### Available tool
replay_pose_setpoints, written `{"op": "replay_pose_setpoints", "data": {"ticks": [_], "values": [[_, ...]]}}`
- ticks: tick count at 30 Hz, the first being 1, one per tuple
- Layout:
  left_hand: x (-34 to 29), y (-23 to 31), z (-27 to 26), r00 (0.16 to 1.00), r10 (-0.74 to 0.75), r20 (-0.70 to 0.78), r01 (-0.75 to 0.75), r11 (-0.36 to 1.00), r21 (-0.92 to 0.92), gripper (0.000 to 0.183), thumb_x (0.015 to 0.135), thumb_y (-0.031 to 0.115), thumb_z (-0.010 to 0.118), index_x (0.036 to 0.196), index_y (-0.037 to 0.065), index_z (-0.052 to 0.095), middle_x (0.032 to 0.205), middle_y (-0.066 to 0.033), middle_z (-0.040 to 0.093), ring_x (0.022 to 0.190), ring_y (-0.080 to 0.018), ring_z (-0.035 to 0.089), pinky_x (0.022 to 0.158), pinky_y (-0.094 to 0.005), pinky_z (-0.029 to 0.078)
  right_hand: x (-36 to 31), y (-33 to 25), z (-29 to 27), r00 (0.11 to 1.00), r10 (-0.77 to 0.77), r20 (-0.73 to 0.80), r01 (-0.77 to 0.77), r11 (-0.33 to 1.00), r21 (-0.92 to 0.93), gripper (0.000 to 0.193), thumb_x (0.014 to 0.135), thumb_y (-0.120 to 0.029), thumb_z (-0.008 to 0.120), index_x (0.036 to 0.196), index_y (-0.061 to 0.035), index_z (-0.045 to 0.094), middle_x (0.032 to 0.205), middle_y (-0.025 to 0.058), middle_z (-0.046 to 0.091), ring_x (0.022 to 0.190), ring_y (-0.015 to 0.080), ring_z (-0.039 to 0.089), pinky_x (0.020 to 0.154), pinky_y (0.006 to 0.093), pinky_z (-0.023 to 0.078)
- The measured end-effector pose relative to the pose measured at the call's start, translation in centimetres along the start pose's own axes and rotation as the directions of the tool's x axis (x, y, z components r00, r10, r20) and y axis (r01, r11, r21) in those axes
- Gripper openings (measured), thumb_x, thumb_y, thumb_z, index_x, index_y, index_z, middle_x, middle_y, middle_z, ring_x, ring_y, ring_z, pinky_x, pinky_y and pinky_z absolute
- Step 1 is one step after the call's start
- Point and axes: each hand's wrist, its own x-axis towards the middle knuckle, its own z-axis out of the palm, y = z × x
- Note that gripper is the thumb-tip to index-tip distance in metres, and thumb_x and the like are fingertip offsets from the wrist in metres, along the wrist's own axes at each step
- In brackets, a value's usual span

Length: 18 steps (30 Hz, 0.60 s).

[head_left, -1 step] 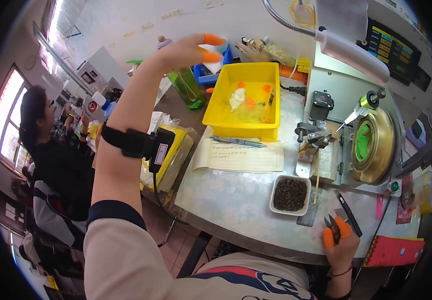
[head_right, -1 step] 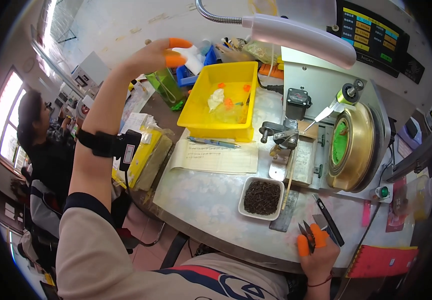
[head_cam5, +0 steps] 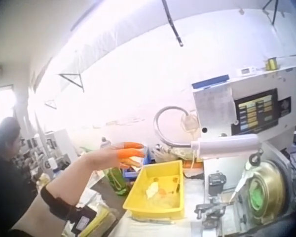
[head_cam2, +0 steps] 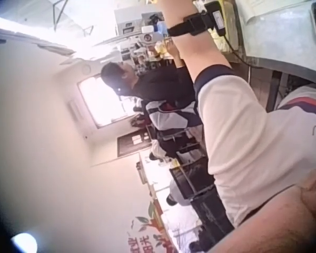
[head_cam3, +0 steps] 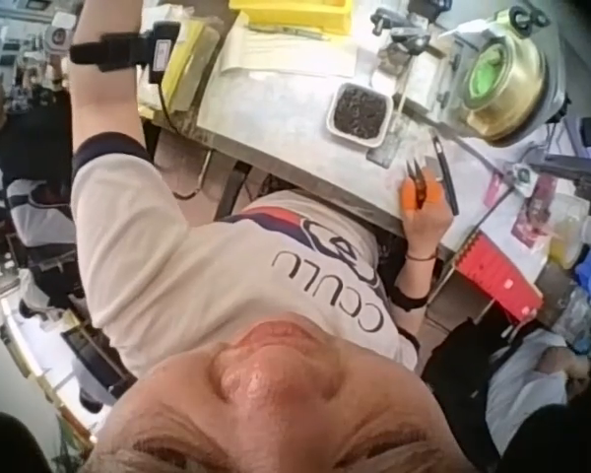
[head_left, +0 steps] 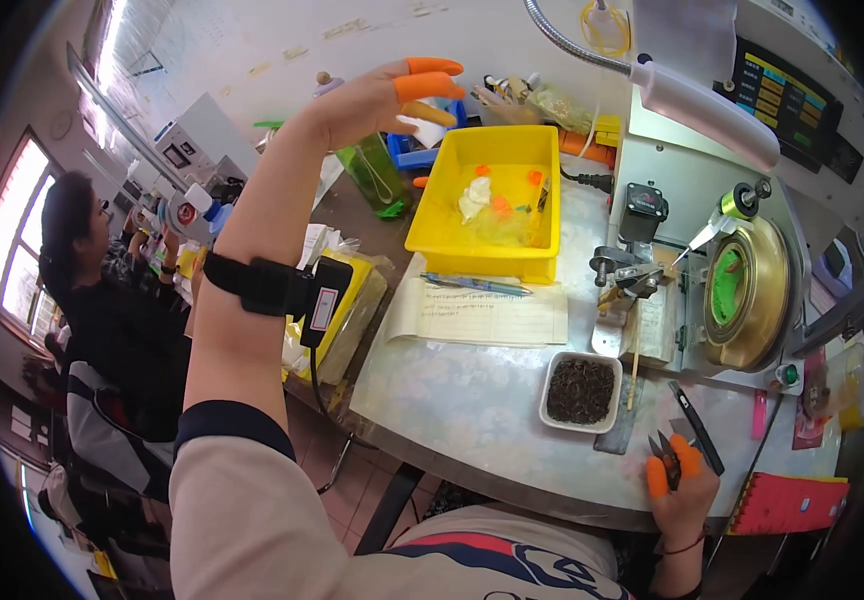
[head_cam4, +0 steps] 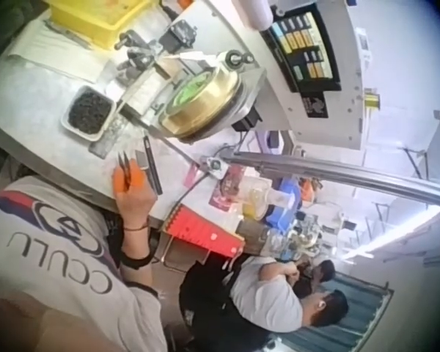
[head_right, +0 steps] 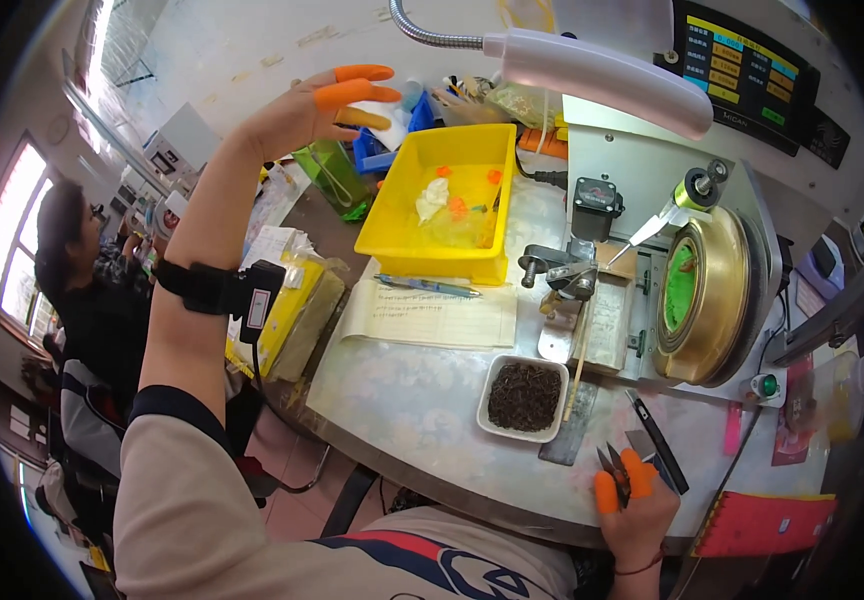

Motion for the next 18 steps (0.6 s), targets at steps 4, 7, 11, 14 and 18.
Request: {"op": "replay_pose_setpoints", "data": {"ticks": [4,7,11,14,18], "values": [[0.8,0.2,1.2,0.999,-0.008,-0.041,0.001,0.985,-0.172,0.038,0.081,0.021,0.055,0.117,0.010,0.050,0.100,-0.0107,0.059,0.089,-0.0170,0.057,0.078,-0.0268,0.043,0.0,0.1,0.3,0.998,-0.013,-0.059,0.013,1.000,0.005,0.028,0.068,-0.014,0.067,0.092,-0.0040,0.057,0.065,0.0090,0.055,0.054,0.0237,0.056,0.049,0.0299,0.043],[1.2,-0.1,1.8,0.975,0.031,-0.219,-0.047,0.997,-0.065,0.040,0.081,0.019,0.057,0.118,0.008,0.047,0.089,-0.0094,0.062,0.081,-0.0136,0.059,0.073,-0.0248,0.044,0.1,0.1,0.3,0.998,-0.013,-0.054,0.013,1.000,0.005,0.028,0.068,-0.014,0.067,0.092,-0.0040,0.058,0.064,0.0087,0.055,0.054,0.0235,0.056,0.048,0.0299,0.043],[1.2,0.6,2.9,0.938,0.045,-0.344,-0.040,0.999,0.022,0.054,0.078,0.014,0.061,0.127,0.010,0.037,0.090,-0.0090,0.061,0.069,-0.0139,0.058,0.068,-0.0256,0.045,0.2,0.1,0.2,0.998,-0.020,-0.054,0.020,1.000,0.002,0.028,0.068,-0.014,0.067,0.092,-0.0035,0.058,0.064,0.0087,0.055,0.053,0.0233,0.055,0.047,0.0296,0.043],[0.2,0.5,3.2,0.933,0.072,-0.353,-0.072,0.997,0.013,0.069,0.075,0.008,0.063,0.133,0.013,0.026,0.103,-0.0093,0.056,0.068,-0.0142,0.058,0.068,-0.0265,0.045,0.1,-0.1,0.3,0.999,-0.011,-0.052,0.012,1.000,0.003,0.028,0.068,-0.014,0.067,0.092,-0.0029,0.058,0.064,0.0091,0.056,0.053,0.0232,0.056,0.047,0.0293,0.043],[-0.3,0.1,3.6,0.937,0.171,-0.305,-0.163,0.985,0.053,0.086,0.069,-0.001,0.065,0.137,0.017,0.014,0.120,-0.0080,0.046,0.068,-0.0127,0.056,0.066,-0.0247,0.044,-0.1,0.4,0.1,1.000,-0.015,-0.008,0.016,1.000,0.013,0.028,0.069,-0.008,0.064,0.094,0.0008,0.055,0.071,0.0108,0.058,0.057,0.0208,0.057,0.053,0.0272,0.045]]}}
